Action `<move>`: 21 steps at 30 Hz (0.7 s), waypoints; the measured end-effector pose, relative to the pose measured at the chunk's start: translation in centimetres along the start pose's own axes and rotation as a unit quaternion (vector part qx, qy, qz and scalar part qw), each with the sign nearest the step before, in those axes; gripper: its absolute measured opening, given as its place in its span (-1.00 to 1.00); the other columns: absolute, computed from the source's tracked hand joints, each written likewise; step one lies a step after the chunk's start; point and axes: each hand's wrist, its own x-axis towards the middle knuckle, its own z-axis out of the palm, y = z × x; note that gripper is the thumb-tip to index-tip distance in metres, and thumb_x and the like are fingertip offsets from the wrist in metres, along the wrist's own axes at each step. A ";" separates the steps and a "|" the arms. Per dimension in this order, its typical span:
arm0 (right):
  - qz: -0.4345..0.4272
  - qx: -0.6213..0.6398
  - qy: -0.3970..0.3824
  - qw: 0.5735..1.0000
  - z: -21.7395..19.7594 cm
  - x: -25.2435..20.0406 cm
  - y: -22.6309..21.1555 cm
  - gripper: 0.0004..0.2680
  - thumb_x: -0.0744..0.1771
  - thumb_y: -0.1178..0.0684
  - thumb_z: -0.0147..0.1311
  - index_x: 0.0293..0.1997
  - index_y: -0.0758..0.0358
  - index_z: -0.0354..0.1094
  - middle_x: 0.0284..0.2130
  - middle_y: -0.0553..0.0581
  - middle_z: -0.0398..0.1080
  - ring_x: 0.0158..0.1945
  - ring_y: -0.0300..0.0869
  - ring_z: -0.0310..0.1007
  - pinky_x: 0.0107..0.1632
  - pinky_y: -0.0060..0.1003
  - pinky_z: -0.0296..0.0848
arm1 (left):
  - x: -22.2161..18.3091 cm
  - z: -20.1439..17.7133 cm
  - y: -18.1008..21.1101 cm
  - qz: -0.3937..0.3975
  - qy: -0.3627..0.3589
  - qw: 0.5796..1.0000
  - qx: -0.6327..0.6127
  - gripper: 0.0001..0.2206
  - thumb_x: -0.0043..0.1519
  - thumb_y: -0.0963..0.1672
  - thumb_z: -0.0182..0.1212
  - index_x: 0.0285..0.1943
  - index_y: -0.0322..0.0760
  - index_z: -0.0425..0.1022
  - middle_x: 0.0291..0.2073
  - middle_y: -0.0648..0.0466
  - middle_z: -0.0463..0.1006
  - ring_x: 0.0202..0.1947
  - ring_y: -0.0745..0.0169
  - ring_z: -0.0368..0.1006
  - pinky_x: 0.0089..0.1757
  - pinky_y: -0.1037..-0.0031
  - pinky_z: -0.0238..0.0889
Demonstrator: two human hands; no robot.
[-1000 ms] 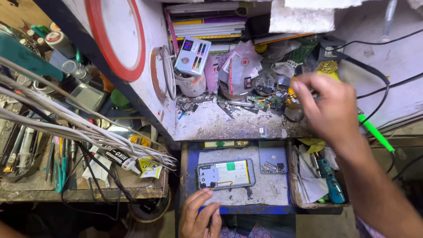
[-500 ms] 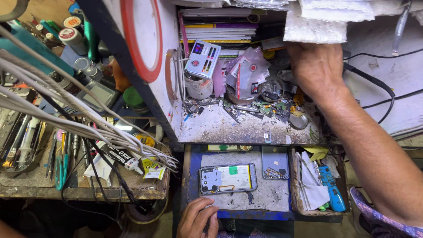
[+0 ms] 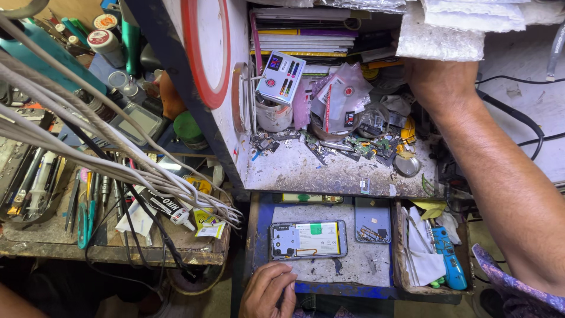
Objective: The person repairs a mobile phone by removing screws with a screwdriver, applying adhesive from a tube to the chassis, wiping the device with a cloth, and reassembling the back cover and SIM tray.
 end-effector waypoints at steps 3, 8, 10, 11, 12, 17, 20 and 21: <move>-0.012 -0.020 0.016 1.000 0.2 0.2 -0.3 -0.77 0.31 0.23 0.19 0.08 0.33 0.40 -0.23 0.17 0.42 -0.16 0.01 0.50 -0.13 -0.08 0.44 | -0.1 0.0 0.0 0.000 -0.001 1.000 0.000 -0.87 0.07 -0.24 0.38 -0.21 -0.29 0.64 -0.16 0.00 0.60 -0.02 0.06 0.59 0.00 0.26 0.46; 0.024 -0.038 -0.048 0.998 1.0 -0.3 -0.1 -0.81 0.29 0.22 0.12 -0.01 0.26 0.37 -0.26 0.15 0.40 -0.19 0.00 0.47 -0.10 -0.04 0.41 | 0.0 -0.2 0.2 -0.002 -0.006 1.000 0.002 -0.87 0.07 -0.24 0.38 -0.21 -0.28 0.64 -0.15 0.01 0.60 -0.02 0.06 0.59 0.00 0.27 0.46; 0.015 -0.029 -0.038 0.999 1.5 -0.9 0.0 -0.83 0.32 0.14 0.13 -0.01 0.28 0.37 -0.21 0.19 0.41 -0.13 0.03 0.46 -0.07 -0.02 0.41 | 0.1 -0.1 0.3 -0.006 -0.007 1.000 -0.005 -0.87 0.07 -0.24 0.38 -0.21 -0.29 0.64 -0.14 0.01 0.61 -0.01 0.07 0.59 0.00 0.28 0.47; 0.012 -0.026 -0.036 0.999 1.7 -1.2 0.0 -0.83 0.33 0.12 0.14 -0.02 0.29 0.37 -0.19 0.20 0.41 -0.10 0.04 0.46 -0.05 -0.01 0.41 | 0.1 -0.1 0.4 -0.009 -0.009 1.000 -0.012 -0.86 0.07 -0.24 0.37 -0.20 -0.29 0.64 -0.13 0.01 0.61 -0.01 0.07 0.60 0.01 0.29 0.48; 0.002 -0.033 -0.027 0.999 2.0 -1.3 -0.2 -0.82 0.35 0.11 0.14 0.03 0.29 0.36 -0.10 0.23 0.40 -0.02 0.06 0.45 0.06 -0.02 0.41 | 0.2 -0.1 0.4 -0.007 -0.008 1.000 -0.011 -0.86 0.07 -0.24 0.37 -0.20 -0.29 0.64 -0.13 0.01 0.61 -0.01 0.07 0.60 0.01 0.29 0.48; 0.000 0.022 0.038 0.999 2.6 -1.8 -0.3 -0.68 0.39 0.12 0.11 0.27 0.45 0.26 0.09 0.32 0.35 0.15 0.12 0.38 0.27 -0.02 0.39 | 0.2 -0.4 0.5 0.004 -0.008 1.000 -0.014 -0.86 0.07 -0.25 0.37 -0.20 -0.32 0.63 -0.10 -0.03 0.59 0.01 0.03 0.58 0.02 0.26 0.45; 0.020 0.010 -0.010 1.000 2.9 -1.8 -0.3 -0.70 0.39 0.09 0.15 0.22 0.40 0.25 0.01 0.30 0.38 0.08 0.12 0.42 0.18 -0.01 0.41 | 0.1 -0.4 0.5 0.000 -0.009 1.000 -0.009 -0.86 0.07 -0.25 0.36 -0.20 -0.32 0.63 -0.10 -0.03 0.59 0.01 0.02 0.58 0.02 0.26 0.45; 0.035 0.042 -0.007 0.998 2.9 -1.9 -0.4 -0.68 0.38 0.11 0.13 0.25 0.42 0.26 -0.01 0.30 0.39 0.05 0.13 0.42 0.16 0.00 0.42 | 0.1 -0.5 0.6 -0.001 -0.010 1.000 -0.010 -0.86 0.07 -0.25 0.36 -0.20 -0.32 0.63 -0.10 -0.03 0.59 0.01 0.02 0.58 0.02 0.26 0.45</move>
